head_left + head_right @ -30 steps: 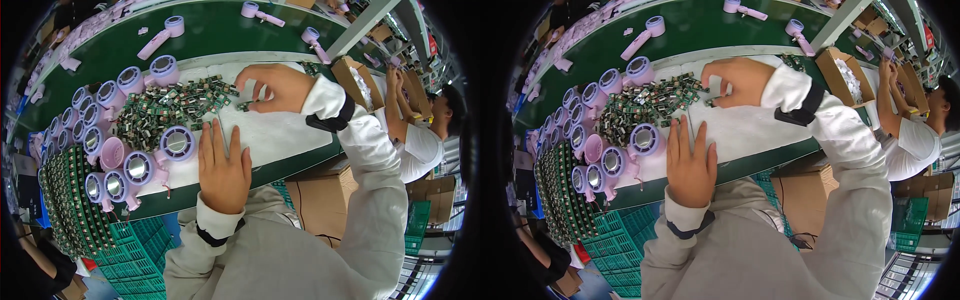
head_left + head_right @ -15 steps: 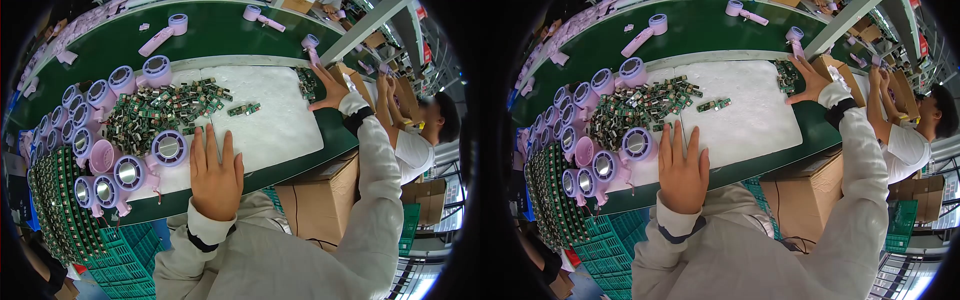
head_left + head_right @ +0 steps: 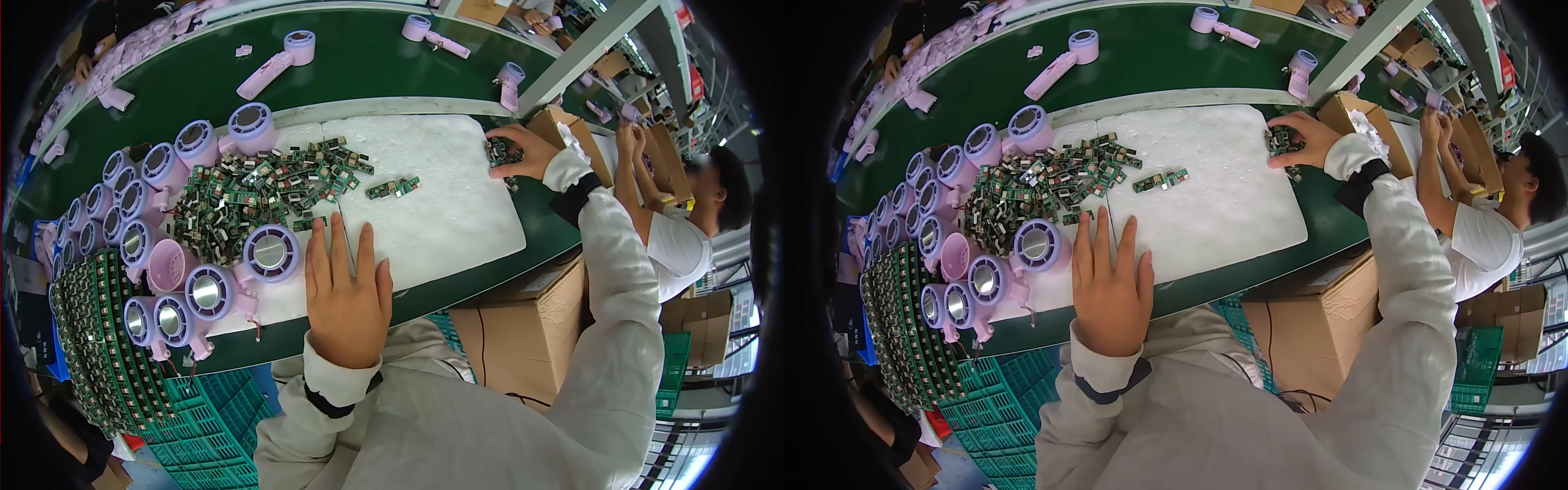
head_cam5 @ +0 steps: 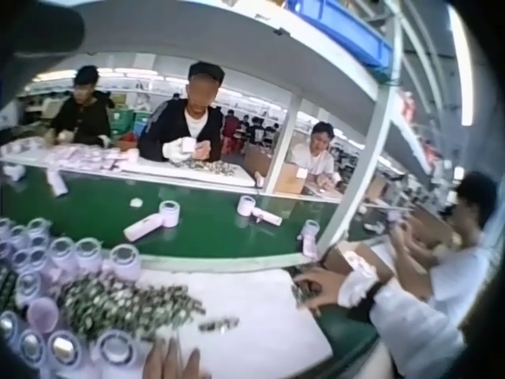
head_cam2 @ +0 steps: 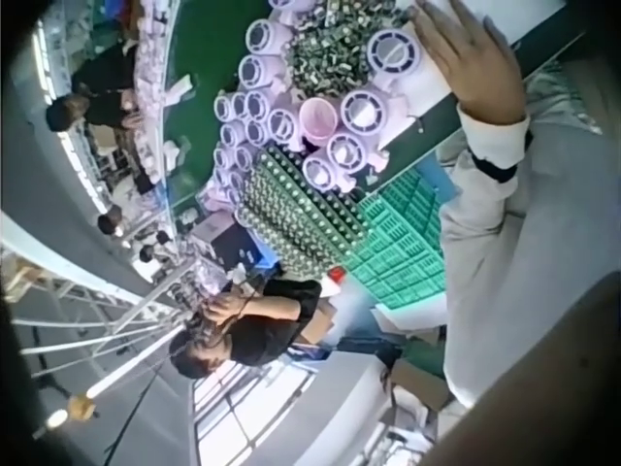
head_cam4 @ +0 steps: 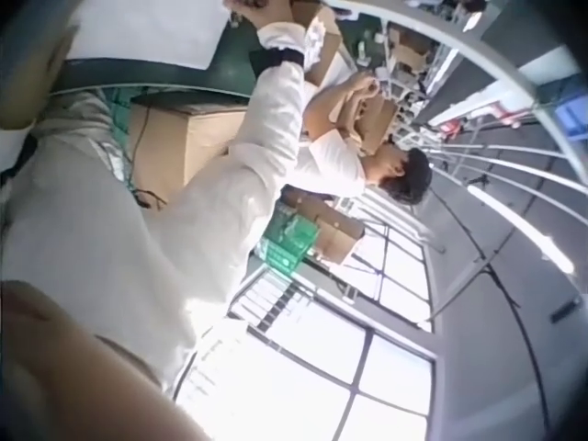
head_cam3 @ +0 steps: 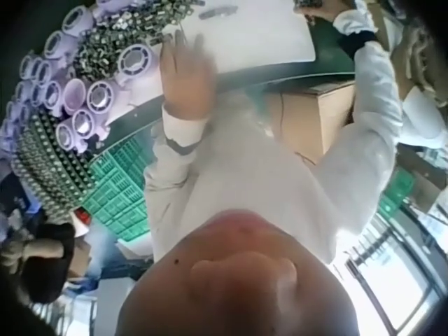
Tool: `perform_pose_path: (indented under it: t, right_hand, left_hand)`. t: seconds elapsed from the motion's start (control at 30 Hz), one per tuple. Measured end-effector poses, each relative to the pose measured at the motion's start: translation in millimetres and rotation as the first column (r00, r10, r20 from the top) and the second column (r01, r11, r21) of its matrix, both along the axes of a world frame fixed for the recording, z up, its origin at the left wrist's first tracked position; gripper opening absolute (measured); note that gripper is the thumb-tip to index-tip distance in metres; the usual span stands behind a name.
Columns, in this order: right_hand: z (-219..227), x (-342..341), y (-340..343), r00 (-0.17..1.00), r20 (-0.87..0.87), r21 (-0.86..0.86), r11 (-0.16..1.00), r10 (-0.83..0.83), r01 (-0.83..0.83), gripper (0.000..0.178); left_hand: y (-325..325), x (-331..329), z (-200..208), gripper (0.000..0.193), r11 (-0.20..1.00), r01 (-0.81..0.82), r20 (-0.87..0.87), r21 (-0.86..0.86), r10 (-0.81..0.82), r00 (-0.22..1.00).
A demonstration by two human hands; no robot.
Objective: The person picks up a circuit board and a fan housing, connects a wire to the board, and fits the board into the housing. After setting the assembly down, they gather more circuit boards from a pile and arrange them on a foam pad.
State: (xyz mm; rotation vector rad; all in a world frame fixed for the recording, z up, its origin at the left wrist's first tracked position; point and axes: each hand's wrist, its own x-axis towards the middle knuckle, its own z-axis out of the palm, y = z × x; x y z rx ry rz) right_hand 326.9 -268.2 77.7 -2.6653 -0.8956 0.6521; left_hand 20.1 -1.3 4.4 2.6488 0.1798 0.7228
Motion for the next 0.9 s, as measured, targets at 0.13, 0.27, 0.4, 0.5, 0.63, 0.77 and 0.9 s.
perform_pose_path:
  t: [0.13,0.27,0.4,0.5,0.63,0.77,0.9]
  right_hand:
    - [-5,-4,-9,0.994,-0.012,0.077,0.991,-0.105,0.106,0.065]
    - [-10,2,-19,0.982,-0.077,0.119,0.976,-0.174,0.182,0.045]
    - [-6,3,-16,0.945,-0.231,0.157,0.95,-0.232,0.271,0.033]
    - [-1,6,-10,0.946,-0.256,0.186,0.951,-0.197,0.248,0.027]
    - [26,0,14,0.97,-0.156,0.216,0.952,-0.184,0.215,0.022]
    - [33,-10,65,0.982,-0.063,0.308,0.939,0.179,-0.152,0.017]
    - [28,-51,155,0.893,-0.126,0.371,0.855,0.433,-0.362,0.018]
  left_hand:
    - [1,1,0,0.043,1.0,0.008,0.01,-0.001,-0.008,1.0]
    - [1,1,-1,0.043,1.0,0.014,0.014,-0.002,-0.014,1.0]
    - [2,-1,-2,0.043,1.0,0.004,0.02,-0.001,-0.004,1.0]
    - [1,-2,-2,0.043,1.0,0.002,0.008,0.011,-0.002,1.0]
    - [0,-2,-3,0.043,1.0,-0.005,0.005,-0.022,0.005,1.0]
    - [-1,-1,-3,0.044,1.0,0.001,0.021,-0.016,0.0,1.0]
    - [0,0,-5,0.044,1.0,-0.018,0.015,-0.007,0.018,1.0]
